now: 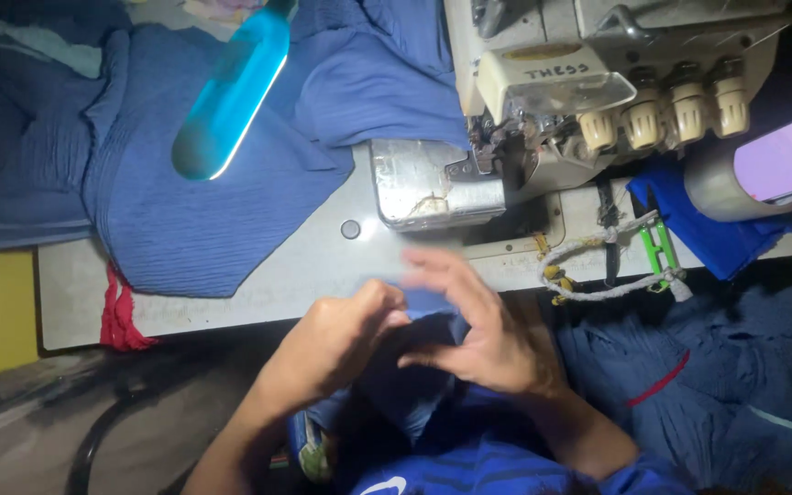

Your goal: Sort and stack blue fabric pieces at a sewing workstation

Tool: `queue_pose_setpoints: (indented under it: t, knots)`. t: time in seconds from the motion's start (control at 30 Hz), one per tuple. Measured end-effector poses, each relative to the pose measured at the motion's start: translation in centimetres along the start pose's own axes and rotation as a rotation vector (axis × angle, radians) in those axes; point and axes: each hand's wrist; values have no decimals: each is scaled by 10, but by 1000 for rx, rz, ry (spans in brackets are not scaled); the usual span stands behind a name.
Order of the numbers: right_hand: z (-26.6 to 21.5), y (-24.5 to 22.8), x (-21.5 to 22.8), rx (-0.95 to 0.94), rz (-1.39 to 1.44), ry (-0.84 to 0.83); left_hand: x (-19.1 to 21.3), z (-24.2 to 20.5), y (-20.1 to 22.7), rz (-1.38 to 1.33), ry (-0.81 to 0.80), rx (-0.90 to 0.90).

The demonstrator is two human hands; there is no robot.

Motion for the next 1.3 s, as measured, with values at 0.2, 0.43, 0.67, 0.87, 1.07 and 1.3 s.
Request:
queue_pose_setpoints:
  t: [0.2,0.43,0.67,0.87,1.07,1.3]
  knots:
    - [-19,12,10,-195,445,110,13,-1,9,-222,-21,-100]
    - [-15,31,34,-167,97,553,68,-32,-50,66,164,131]
    - [19,52,12,-217,524,648,130,15,-41,348,548,222]
    - [15,66,6,-277,344,695,45,66,6,447,401,-431]
    - [-7,74,-2,-266,620,536,8,78,6,747,458,-229]
    - [-38,85,2,-430,149,440,11,80,7,758,452,-179]
Point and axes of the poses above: each hand's wrist, its own z-axis towards the middle knuckle, its own x-axis out of the back of the hand, y = z × x, and after that the axes turned 10 degrees about -y, right-handed
